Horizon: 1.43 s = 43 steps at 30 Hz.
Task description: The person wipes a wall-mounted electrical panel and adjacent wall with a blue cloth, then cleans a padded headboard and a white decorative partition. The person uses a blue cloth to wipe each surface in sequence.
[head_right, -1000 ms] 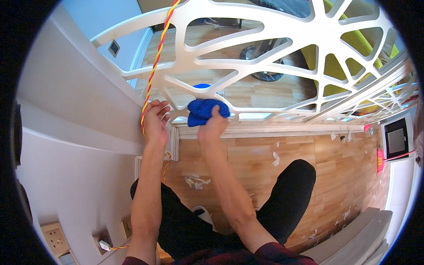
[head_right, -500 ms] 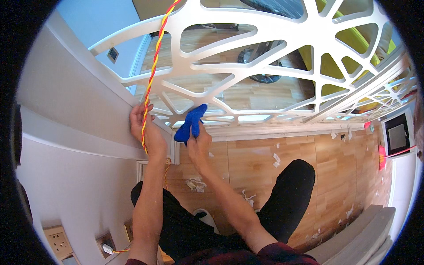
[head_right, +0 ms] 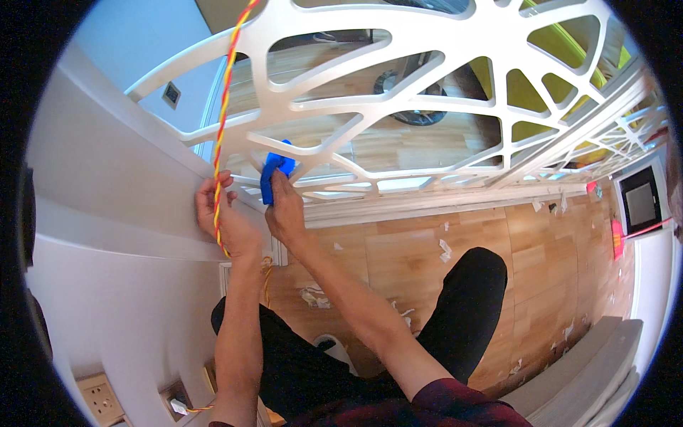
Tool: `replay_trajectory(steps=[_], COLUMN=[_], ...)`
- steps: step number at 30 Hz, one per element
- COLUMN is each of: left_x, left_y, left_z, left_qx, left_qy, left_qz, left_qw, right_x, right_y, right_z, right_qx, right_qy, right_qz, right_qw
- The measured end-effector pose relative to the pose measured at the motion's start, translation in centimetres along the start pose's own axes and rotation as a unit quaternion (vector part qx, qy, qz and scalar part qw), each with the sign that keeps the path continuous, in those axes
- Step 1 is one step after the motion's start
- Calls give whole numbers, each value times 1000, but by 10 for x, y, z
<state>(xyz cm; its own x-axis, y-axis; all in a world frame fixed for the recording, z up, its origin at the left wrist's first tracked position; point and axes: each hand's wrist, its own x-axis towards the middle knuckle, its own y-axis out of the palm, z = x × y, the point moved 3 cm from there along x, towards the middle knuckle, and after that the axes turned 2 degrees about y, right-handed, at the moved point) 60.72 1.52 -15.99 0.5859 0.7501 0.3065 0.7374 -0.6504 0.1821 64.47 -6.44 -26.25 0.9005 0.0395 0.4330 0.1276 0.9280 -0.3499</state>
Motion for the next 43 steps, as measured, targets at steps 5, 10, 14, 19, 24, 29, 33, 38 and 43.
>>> replay_trajectory(steps=[5, 10, 14, 19, 24, 29, 33, 38, 43], left_x=[-3, -1, 1, 4, 8, -5, -14, -22, -40], left_y=[0, -1, 5, 6, 6, 23, 33, 43, 68], left_z=[-6, -6, 0, 6, 28, 46, 53, 60, 69], left_qx=[-11, -26, -27, -44, -6, 63, 139, 152, 154], left_qy=[4, 6, -29, -48, -115, -260, -244, -203, -174], left_qz=[-25, 30, 20, 28, 74, 269, 363, 391, 426], left_qw=[1000, 999, 999, 998, 991, 925, 888, 884, 874], right_x=[-13, -12, 12, 6, -16, -52, -81, -59, -18], right_y=[-2, 30, 52, 47, 14, -41, -103, -176, -133], right_z=[28, 20, 2, -5, -4, -33, -86, -115, -110], right_qx=[42, 73, 56, -14, 7, 76, 290, 233, -39], right_qy=[-137, -202, -22, -102, -103, 166, 451, 247, 149], right_qz=[-34, 36, 120, 107, 133, 89, -244, -385, -69], right_qw=[989, 976, 991, 989, 986, 979, 808, 858, 986])
